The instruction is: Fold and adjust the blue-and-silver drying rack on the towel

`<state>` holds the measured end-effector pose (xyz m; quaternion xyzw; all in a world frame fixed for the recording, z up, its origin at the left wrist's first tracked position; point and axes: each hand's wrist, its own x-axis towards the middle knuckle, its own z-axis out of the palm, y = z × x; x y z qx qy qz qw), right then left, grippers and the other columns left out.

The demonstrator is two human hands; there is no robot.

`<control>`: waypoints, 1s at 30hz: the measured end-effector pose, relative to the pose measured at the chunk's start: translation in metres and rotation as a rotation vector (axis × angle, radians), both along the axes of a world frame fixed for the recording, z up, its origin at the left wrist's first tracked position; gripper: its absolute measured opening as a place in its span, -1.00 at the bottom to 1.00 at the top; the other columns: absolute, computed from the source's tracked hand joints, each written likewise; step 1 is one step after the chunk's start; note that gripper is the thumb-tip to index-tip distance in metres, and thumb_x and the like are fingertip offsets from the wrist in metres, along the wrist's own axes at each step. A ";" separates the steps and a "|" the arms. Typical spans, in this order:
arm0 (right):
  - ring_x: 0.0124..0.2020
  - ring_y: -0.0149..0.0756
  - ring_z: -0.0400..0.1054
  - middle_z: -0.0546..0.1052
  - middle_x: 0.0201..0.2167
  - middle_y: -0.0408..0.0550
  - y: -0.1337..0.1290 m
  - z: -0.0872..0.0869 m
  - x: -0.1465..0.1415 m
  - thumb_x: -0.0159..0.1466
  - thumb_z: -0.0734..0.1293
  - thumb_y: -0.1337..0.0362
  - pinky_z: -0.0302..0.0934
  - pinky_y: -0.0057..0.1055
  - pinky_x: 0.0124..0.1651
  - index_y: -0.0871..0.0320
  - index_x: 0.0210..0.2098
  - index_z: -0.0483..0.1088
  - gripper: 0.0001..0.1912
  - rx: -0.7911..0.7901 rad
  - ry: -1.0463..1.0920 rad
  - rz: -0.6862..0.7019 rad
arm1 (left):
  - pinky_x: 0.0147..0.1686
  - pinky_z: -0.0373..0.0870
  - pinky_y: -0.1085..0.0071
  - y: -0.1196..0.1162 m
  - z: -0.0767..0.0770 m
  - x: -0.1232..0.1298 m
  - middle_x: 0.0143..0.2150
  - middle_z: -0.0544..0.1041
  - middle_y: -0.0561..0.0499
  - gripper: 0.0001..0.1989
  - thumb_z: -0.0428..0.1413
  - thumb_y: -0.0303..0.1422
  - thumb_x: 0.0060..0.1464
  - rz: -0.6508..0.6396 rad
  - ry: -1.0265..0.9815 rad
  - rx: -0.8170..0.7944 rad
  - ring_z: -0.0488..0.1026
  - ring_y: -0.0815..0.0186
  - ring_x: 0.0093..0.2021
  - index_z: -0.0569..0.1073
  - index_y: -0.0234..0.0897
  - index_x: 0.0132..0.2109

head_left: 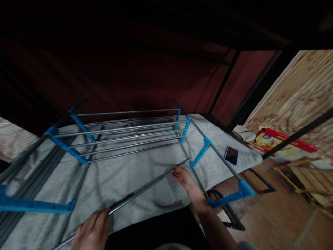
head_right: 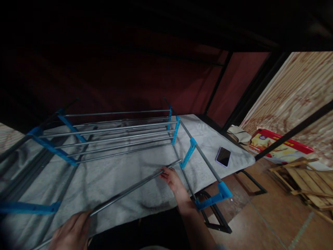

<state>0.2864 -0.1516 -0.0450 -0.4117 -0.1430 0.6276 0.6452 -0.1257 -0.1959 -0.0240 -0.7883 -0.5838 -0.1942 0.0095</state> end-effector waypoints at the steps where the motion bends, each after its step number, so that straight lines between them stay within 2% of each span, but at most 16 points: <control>1: -0.19 -0.15 0.56 0.68 -0.29 -0.09 0.002 -0.001 0.001 0.08 0.60 0.24 0.42 -0.15 0.00 0.10 -0.32 0.55 -0.78 0.006 0.018 0.007 | -0.06 0.39 0.17 0.008 0.002 0.006 -0.09 0.65 -0.11 -0.61 -0.10 -0.36 0.27 -0.008 0.046 0.031 0.56 0.10 -0.10 0.60 -0.22 0.01; 4: -0.19 -0.14 0.58 0.70 -0.28 -0.07 0.008 -0.005 0.003 0.05 0.61 0.33 0.46 -0.15 0.00 0.12 -0.34 0.59 -0.80 -0.010 0.077 0.016 | -0.07 0.36 0.22 0.032 0.011 0.028 -0.12 0.64 -0.11 -0.60 -0.10 -0.50 0.28 -0.025 0.133 0.106 0.55 0.15 -0.12 0.60 -0.27 0.05; 8: -0.17 -0.18 0.60 0.71 -0.28 -0.03 0.015 -0.013 0.010 -0.05 0.66 0.37 0.50 -0.27 0.03 0.14 -0.36 0.63 -0.73 -0.070 0.119 0.024 | 0.00 0.36 0.19 0.058 0.019 0.053 -0.10 0.63 -0.12 -0.59 -0.06 -0.59 0.24 0.012 0.158 0.046 0.54 0.12 -0.10 0.60 -0.30 0.05; 11: -0.12 -0.19 0.62 0.71 -0.25 -0.04 0.021 -0.019 0.017 -0.04 0.66 0.39 0.52 -0.30 0.06 0.15 -0.34 0.63 -0.72 -0.091 0.119 0.037 | 0.02 0.38 0.16 0.074 0.017 0.063 -0.11 0.63 -0.12 -0.59 -0.06 -0.60 0.26 0.046 0.148 0.019 0.54 0.10 -0.10 0.61 -0.29 0.05; 14: -0.09 -0.17 0.63 0.71 -0.21 -0.04 0.024 -0.026 0.022 0.01 0.63 0.42 0.53 -0.30 0.06 0.13 -0.31 0.63 -0.75 -0.094 0.111 0.014 | 0.05 0.38 0.12 0.087 0.008 0.066 -0.10 0.63 -0.13 -0.62 -0.05 -0.58 0.29 0.062 0.131 0.034 0.53 0.09 -0.07 0.62 -0.29 0.02; 20: -0.08 -0.18 0.63 0.71 -0.19 -0.04 0.021 -0.038 0.025 0.05 0.59 0.42 0.53 -0.27 0.11 0.07 -0.27 0.63 -0.74 -0.078 0.099 0.019 | 0.13 0.38 0.10 0.092 -0.014 0.062 -0.02 0.64 -0.13 -0.62 -0.03 -0.57 0.30 0.017 0.106 0.093 0.53 0.12 -0.05 0.59 -0.26 0.09; 24: -0.04 -0.18 0.63 0.71 -0.14 -0.07 0.018 -0.039 0.028 0.06 0.56 0.42 0.53 -0.27 0.13 0.05 -0.22 0.63 -0.72 -0.099 0.081 0.016 | 0.17 0.38 0.09 0.093 -0.017 0.061 0.00 0.63 -0.13 -0.62 0.00 -0.54 0.31 -0.008 0.108 0.114 0.51 0.12 -0.02 0.55 -0.27 0.17; 28: 0.04 -0.15 0.60 0.69 -0.06 -0.05 0.018 -0.034 0.028 0.15 0.53 0.33 0.52 -0.24 0.16 0.03 -0.17 0.63 -0.76 -0.092 0.059 0.031 | 0.17 0.38 0.09 0.096 -0.019 0.061 -0.02 0.62 -0.10 -0.62 -0.01 -0.56 0.30 -0.029 0.123 0.104 0.51 0.13 -0.02 0.55 -0.27 0.14; 30: 0.03 -0.15 0.60 0.69 -0.07 -0.06 0.018 -0.034 0.025 0.15 0.55 0.32 0.52 -0.23 0.17 0.04 -0.21 0.63 -0.80 -0.079 0.021 0.020 | 0.17 0.38 0.09 0.097 -0.021 0.061 -0.02 0.62 -0.10 -0.61 -0.03 -0.57 0.30 -0.028 0.118 0.098 0.50 0.13 -0.02 0.55 -0.27 0.14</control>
